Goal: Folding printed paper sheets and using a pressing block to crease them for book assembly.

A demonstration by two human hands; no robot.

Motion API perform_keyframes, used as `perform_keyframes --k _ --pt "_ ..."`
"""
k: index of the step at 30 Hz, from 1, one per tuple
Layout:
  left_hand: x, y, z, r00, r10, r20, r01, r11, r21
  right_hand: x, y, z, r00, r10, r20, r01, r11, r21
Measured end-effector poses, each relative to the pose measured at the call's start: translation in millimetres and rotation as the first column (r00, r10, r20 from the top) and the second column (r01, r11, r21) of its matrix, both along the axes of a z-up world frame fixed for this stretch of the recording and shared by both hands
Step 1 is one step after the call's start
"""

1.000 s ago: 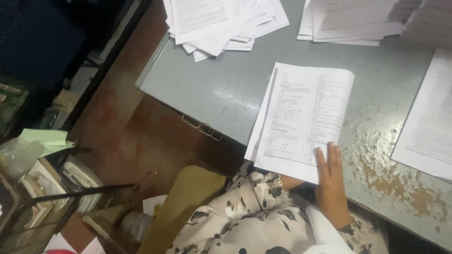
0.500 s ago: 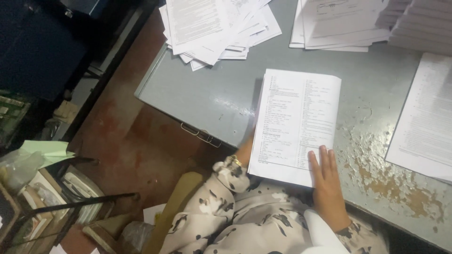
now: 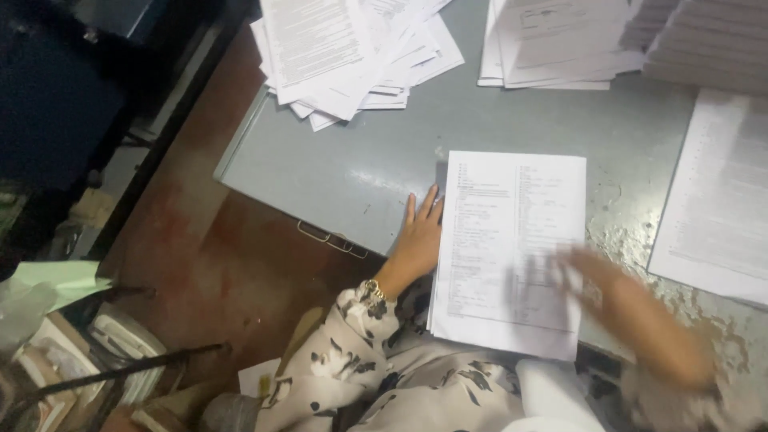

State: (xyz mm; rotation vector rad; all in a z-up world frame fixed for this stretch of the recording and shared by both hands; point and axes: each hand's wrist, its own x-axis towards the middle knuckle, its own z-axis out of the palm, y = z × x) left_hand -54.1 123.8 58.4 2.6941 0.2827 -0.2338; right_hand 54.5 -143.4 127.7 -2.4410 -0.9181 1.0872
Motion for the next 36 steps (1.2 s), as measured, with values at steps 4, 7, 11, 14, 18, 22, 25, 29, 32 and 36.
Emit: perform_keyframes --k 4,7,11,14,18,22,25,29,32,36 --pt "-7 -9 13 0.997 -0.024 0.069 0.024 1.000 0.002 60 81 -24 0.896 -0.143 0.421 -0.133 0.817 0.561" --pt "-11 -10 18 0.993 0.016 0.114 -0.009 0.998 -0.058 105 146 -77 0.851 -0.099 0.516 -0.223 0.821 0.526" --pt "-16 -8 14 0.981 0.019 0.194 -0.011 0.999 -0.046 118 190 -101 0.907 -0.039 0.419 -0.132 0.919 0.371" --pt "-14 0 -3 0.970 0.047 0.241 -0.021 0.994 -0.108 133 192 -136 0.892 -0.075 0.445 -0.105 0.924 0.367" --pt "-16 -1 -5 0.962 0.061 0.267 -0.024 0.990 -0.138 128 192 -138 0.877 -0.126 0.464 -0.060 0.929 0.364" --pt "-14 3 -9 0.965 0.038 0.261 -0.009 0.994 -0.112 127 196 -142 0.851 -0.160 0.500 -0.021 0.941 0.337" --pt "-15 5 -7 0.971 0.035 0.237 0.001 0.989 -0.151 119 198 -142 0.827 -0.135 0.547 -0.055 0.947 0.317" --pt "-16 10 4 0.984 0.006 0.179 0.034 0.975 -0.222 112 204 -136 0.787 -0.079 0.611 -0.100 0.962 0.253" --pt "-14 14 1 0.993 -0.011 0.117 0.043 0.962 -0.270 111 204 -133 0.797 -0.110 0.594 -0.069 0.960 0.270" --pt "-13 21 14 0.997 -0.060 0.047 0.069 0.972 -0.223 106 206 -120 0.823 -0.142 0.549 -0.022 0.960 0.281"
